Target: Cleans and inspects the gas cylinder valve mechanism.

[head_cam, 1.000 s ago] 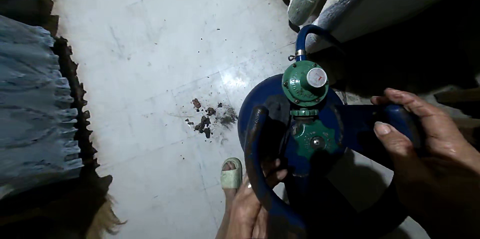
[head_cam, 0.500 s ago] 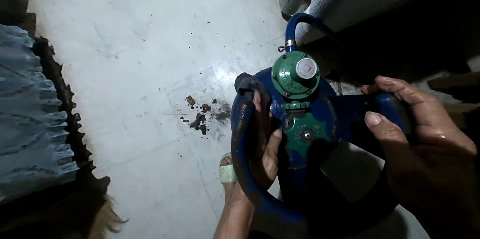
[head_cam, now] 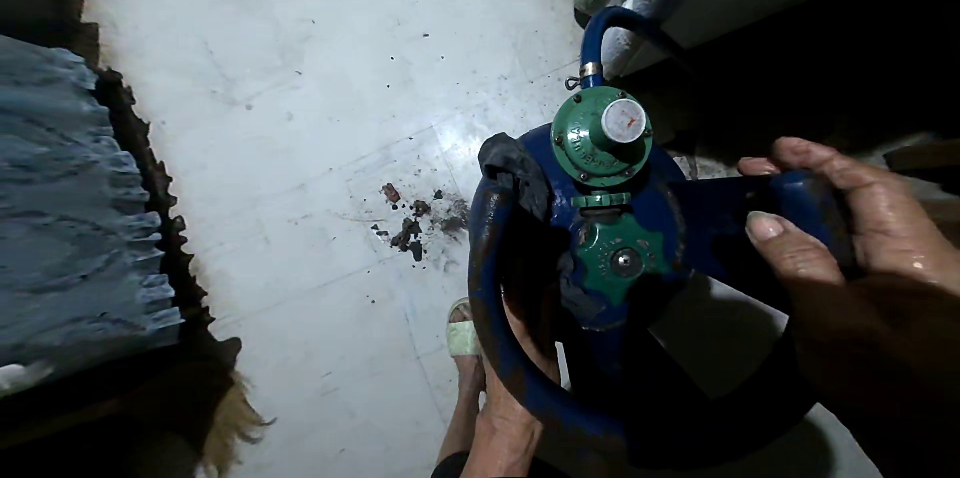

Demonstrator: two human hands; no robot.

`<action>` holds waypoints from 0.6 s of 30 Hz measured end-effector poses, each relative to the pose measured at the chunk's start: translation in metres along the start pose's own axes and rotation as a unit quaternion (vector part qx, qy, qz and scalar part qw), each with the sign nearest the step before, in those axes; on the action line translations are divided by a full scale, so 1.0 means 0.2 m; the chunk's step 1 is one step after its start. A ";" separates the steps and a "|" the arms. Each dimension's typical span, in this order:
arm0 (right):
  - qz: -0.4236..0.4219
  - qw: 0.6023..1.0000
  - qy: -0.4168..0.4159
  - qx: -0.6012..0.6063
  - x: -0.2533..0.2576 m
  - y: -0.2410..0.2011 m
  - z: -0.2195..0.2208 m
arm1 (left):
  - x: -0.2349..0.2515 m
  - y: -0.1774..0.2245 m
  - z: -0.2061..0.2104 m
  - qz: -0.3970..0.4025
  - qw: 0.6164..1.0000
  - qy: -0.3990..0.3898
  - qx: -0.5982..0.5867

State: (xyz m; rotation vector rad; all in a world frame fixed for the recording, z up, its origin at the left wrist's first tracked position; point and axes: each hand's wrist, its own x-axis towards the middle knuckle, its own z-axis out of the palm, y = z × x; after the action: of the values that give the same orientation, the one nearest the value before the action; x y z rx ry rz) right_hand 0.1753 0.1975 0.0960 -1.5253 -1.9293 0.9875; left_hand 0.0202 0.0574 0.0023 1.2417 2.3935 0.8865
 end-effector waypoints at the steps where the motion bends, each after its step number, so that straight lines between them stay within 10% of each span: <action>1: 0.003 1.000 0.000 -0.003 0.00 0.00 0.00 | 0.00 0.00 -0.01 0.018 1.000 -0.010 0.003; 10: 0.034 0.999 0.001 -0.021 -0.01 -0.03 -0.01 | 0.24 -0.18 -0.20 0.189 0.892 -0.396 -0.107; 18: 0.037 0.999 0.001 -0.034 -0.01 -0.05 -0.01 | 0.41 0.19 -0.12 0.215 0.725 -0.653 0.039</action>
State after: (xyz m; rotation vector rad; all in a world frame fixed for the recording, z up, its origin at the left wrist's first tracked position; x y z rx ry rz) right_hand 0.1711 0.1956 0.1052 -1.6450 -1.9359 0.9595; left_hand -0.0157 0.1323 0.0462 1.6427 0.9981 -0.1382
